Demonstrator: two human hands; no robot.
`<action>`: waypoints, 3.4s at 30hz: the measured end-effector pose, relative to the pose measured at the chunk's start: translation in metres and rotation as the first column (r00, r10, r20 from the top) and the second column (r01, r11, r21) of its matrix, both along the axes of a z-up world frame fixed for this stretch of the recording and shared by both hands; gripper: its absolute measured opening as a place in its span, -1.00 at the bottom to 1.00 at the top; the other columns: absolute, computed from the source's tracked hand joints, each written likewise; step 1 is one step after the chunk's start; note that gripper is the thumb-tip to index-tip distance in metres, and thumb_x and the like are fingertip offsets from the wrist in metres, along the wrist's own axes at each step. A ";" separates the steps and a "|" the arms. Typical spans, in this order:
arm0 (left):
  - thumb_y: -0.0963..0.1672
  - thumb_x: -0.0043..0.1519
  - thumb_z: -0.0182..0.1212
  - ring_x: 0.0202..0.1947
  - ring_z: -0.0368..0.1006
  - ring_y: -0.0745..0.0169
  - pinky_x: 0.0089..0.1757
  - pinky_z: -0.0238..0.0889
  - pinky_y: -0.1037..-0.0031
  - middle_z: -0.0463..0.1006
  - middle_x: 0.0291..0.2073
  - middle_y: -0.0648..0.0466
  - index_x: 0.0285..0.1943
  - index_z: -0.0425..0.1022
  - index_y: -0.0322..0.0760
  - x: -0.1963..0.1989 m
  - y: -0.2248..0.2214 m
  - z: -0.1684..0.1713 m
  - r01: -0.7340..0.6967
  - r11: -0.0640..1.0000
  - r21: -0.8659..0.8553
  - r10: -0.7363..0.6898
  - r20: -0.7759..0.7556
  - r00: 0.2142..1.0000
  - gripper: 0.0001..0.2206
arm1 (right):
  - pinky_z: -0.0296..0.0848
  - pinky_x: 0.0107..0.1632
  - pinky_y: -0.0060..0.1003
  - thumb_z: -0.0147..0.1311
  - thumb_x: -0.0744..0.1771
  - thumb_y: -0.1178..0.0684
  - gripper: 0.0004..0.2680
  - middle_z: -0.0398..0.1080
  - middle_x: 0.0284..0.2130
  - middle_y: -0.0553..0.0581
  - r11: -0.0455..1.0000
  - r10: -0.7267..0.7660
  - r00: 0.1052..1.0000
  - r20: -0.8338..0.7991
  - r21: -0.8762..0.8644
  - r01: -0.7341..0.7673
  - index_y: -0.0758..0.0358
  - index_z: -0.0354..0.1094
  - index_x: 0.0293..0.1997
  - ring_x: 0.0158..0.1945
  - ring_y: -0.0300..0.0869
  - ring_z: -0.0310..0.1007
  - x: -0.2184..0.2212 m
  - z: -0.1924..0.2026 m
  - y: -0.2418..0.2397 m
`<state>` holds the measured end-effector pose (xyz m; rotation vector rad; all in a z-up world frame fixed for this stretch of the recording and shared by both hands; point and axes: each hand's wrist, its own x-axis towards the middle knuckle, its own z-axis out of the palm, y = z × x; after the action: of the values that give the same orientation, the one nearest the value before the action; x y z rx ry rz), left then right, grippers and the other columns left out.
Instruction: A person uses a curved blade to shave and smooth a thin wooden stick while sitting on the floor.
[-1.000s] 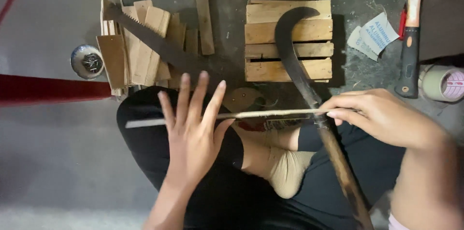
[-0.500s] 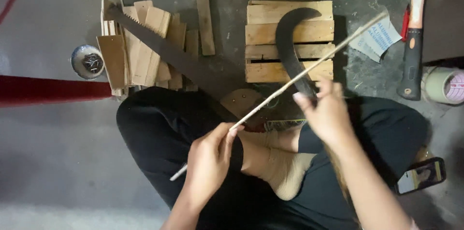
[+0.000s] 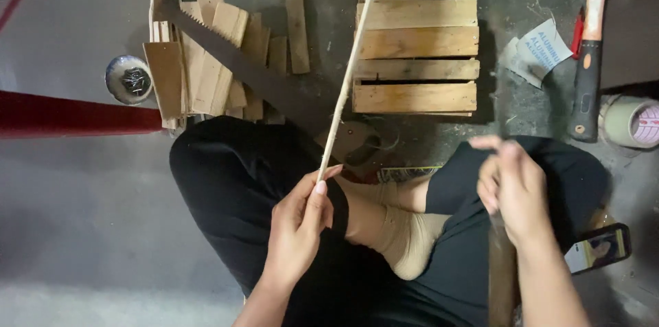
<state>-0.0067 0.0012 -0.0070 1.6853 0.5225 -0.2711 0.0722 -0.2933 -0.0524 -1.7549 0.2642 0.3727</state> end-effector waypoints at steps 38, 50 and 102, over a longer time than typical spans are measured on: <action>-0.21 0.30 0.15 -0.66 0.26 0.43 -0.56 0.15 0.56 0.50 -0.64 0.12 -0.31 0.55 -0.39 -0.034 -0.063 -0.010 0.078 0.994 -0.080 -0.077 0.026 0.997 -0.86 | 0.37 -0.59 -0.16 0.23 0.30 -0.13 -0.73 0.46 -0.61 0.14 0.701 0.585 0.738 0.335 -0.667 -0.252 0.27 0.32 -0.19 -0.67 -0.02 0.44 -0.075 0.031 0.055; -0.18 0.36 0.04 -0.63 0.17 0.48 -0.51 0.07 0.60 0.41 -0.61 0.19 -0.02 0.64 -0.30 -0.029 -0.059 0.001 0.134 0.973 -0.185 -0.149 -0.070 0.986 -0.78 | 0.38 -0.57 -0.14 0.22 0.30 -0.07 -0.75 0.50 -0.56 0.20 0.703 0.545 0.778 0.312 -0.676 -0.221 0.31 0.34 -0.16 -0.66 0.03 0.46 -0.069 0.028 0.048; -0.20 0.35 -0.02 -0.56 0.21 0.41 -0.45 0.14 0.55 0.46 -0.55 0.16 -0.07 0.64 -0.23 -0.012 -0.054 0.005 0.263 0.963 -0.052 -0.268 -0.107 0.958 -0.76 | 0.34 -0.73 -0.31 0.02 0.37 -0.23 -0.69 0.44 -0.67 0.08 0.612 0.623 0.709 0.331 -0.771 -0.178 0.28 0.36 -0.12 -0.76 -0.20 0.38 -0.057 0.012 0.022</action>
<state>-0.0185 -0.0523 -0.0019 1.7099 0.3701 -0.5714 0.0157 -0.2711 -0.0406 -2.6061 -0.5702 0.0331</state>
